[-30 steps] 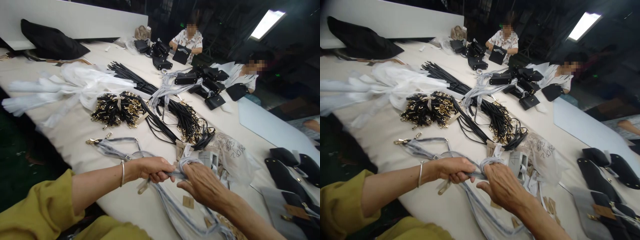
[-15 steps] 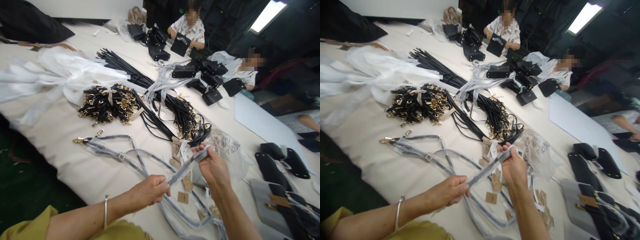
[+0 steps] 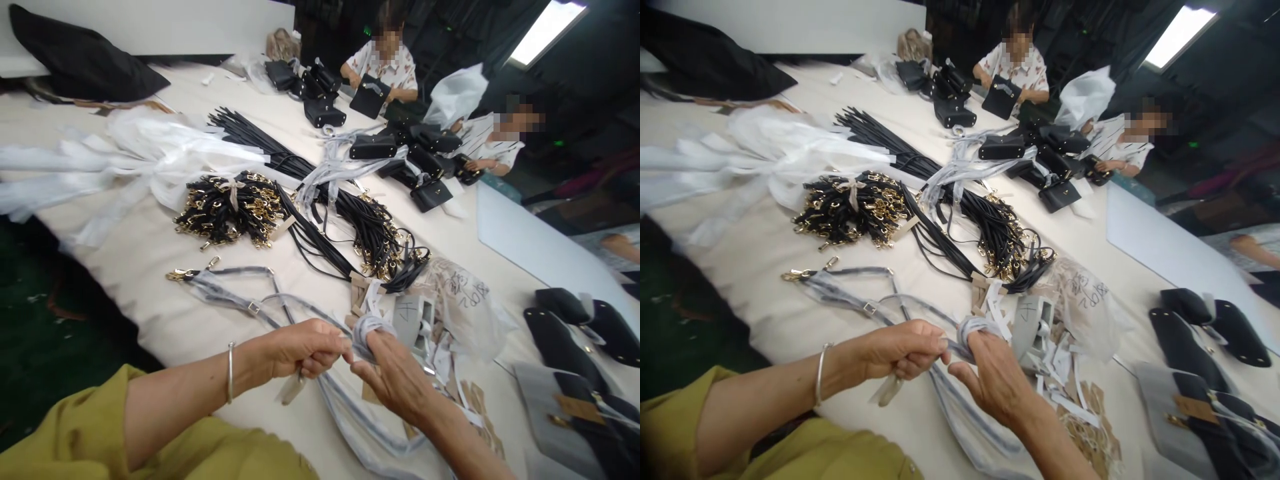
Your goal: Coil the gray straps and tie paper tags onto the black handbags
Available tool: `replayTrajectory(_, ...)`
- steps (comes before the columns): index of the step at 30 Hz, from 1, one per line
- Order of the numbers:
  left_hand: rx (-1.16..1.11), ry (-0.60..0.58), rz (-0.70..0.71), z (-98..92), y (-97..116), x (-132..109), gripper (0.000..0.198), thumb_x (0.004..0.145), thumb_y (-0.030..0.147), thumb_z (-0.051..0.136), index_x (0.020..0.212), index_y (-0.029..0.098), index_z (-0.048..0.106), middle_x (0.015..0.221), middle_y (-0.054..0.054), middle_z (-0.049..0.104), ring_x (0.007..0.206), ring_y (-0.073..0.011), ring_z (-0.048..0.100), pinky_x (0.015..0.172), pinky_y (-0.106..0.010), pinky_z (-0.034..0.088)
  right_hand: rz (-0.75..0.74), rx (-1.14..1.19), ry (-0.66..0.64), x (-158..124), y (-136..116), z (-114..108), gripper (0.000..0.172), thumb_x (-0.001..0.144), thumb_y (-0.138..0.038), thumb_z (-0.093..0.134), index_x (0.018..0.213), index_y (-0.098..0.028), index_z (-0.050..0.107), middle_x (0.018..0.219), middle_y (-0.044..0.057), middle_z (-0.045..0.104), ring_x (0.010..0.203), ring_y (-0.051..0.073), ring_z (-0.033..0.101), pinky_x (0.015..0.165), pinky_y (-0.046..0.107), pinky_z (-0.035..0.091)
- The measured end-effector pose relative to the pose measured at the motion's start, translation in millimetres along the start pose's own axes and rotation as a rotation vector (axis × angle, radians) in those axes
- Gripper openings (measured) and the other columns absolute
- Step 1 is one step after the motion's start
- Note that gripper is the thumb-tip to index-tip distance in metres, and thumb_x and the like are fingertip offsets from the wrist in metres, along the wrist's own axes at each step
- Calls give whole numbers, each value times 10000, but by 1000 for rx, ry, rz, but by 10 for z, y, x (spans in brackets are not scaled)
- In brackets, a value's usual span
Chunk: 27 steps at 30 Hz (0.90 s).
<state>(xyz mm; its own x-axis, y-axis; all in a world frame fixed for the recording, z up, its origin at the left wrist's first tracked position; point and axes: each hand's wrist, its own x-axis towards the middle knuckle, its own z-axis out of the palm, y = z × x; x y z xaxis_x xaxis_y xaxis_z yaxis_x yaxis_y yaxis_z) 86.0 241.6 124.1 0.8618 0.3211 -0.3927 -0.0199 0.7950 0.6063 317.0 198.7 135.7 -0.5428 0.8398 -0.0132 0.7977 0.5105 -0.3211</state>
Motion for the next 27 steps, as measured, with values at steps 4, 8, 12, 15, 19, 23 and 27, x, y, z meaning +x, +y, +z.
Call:
replayTrajectory(4, 514, 196, 118, -19, 16, 32, 308, 709, 347, 735, 916, 186, 575, 620, 78, 470, 539, -88, 388, 503, -194, 274, -16, -151, -135, -171, -13, 28, 346, 1009, -454, 367, 810, -203, 499, 695, 40, 587, 631, 213, 541, 589, 314, 312)
replayTrajectory(8, 992, 167, 318, -95, 21, 32, 94, 794, 223, 669, 879, 189, 649, 846, 16, 623, 802, -139, 533, 703, -220, 366, 184, 14, -324, -275, -94, -49, 395, 1002, -479, 353, 825, -189, 555, 705, 40, 622, 630, 195, 547, 595, 303, 298)
replayTrajectory(12, 853, 31, 242, -253, -36, 30, 58, 831, 209, 620, 826, 169, 661, 726, 19, 618, 669, -111, 537, 634, -204, 381, 462, 531, -503, -275, -199, -249, 602, 990, -595, 255, 779, -173, 629, 553, -16, 514, 518, 129, 452, 557, 263, 307)
replayTrajectory(15, 550, -106, 61, -335, -116, 47, 246, 873, 371, 602, 790, 145, 652, 574, 37, 542, 456, -66, 398, 458, -184, 284, 593, 894, -508, -302, -245, -282, 697, 967, -653, 242, 857, -135, 695, 473, -43, 434, 444, 98, 367, 530, 246, 321)
replayTrajectory(19, 223, -197, 7, -353, -218, 92, 494, 854, 616, 574, 822, 127, 642, 517, 46, 511, 360, -42, 255, 374, -208, 148, 700, 1307, -302, -390, -261, -134, 665, 947, -623, 342, 736, -102, 696, 370, -67, 318, 368, 91, 325, 459, 233, 321)
replayTrajectory(23, 44, -169, 71, -342, -226, 88, 526, 841, 665, 567, 812, 140, 578, 676, -32, 651, 384, -41, 328, 378, -205, 192, 819, 1586, -110, -467, -225, -21, 635, 908, -620, 423, 638, -105, 678, 313, -85, 229, 314, 85, 312, 410, 211, 293)
replayTrajectory(27, 90, -144, 108, -345, -175, 55, 454, 737, 543, 760, 819, 143, 562, 667, -10, 638, 450, -44, 378, 430, -179, 251, 831, 1661, -76, -507, -212, -21, 615, 888, -617, 480, 625, -102, 689, 307, -88, 223, 300, 76, 300, 401, 204, 298)
